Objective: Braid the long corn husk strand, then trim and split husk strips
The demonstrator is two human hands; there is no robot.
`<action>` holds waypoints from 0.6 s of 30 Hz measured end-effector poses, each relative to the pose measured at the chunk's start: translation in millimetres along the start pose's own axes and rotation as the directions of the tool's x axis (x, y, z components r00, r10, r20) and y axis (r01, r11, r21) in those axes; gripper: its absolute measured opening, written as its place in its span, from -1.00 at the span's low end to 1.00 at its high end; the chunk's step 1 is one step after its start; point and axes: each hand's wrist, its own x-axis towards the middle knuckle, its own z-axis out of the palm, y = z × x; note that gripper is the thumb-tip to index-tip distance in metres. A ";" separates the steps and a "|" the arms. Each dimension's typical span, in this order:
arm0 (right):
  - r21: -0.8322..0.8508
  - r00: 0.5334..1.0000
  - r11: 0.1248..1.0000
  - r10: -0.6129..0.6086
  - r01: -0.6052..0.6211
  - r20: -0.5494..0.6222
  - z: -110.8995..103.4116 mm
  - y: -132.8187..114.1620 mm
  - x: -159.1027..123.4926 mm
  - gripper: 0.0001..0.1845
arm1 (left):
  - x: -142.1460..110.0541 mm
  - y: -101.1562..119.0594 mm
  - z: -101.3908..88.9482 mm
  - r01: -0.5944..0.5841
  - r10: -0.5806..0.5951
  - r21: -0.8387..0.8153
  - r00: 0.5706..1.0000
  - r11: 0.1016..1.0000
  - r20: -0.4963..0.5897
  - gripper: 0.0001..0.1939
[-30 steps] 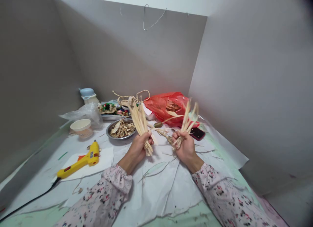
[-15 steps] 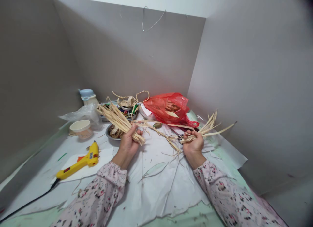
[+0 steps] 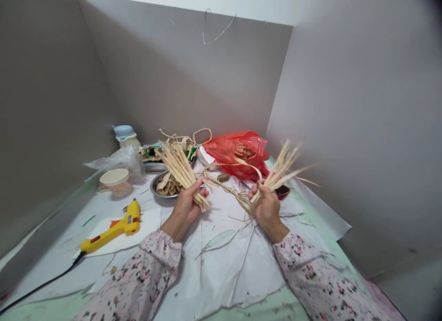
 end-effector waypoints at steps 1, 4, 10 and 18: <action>-0.033 0.997 0.998 0.055 -0.053 0.062 1.8 3.0 -3.6 -0.78 | -2.6 -2.4 0.7 0.026 -0.027 0.054 0.999 0.998 0.031 -0.83; -0.186 0.913 0.951 0.292 -0.247 0.284 6.2 11.1 -15.5 -0.78 | -14.2 -11.0 5.5 0.166 -0.204 0.240 0.968 0.956 0.144 -0.82; -0.577 0.689 0.798 0.518 -0.176 0.506 11.3 3.9 -31.1 -0.66 | -19.9 -13.3 8.1 0.323 -0.371 0.289 0.919 0.901 0.130 -0.90; -0.286 0.548 0.843 0.519 -0.457 0.656 33.1 -68.9 -36.0 -0.63 | -1.6 1.1 0.4 0.191 -0.185 0.081 0.980 0.978 -0.077 -0.86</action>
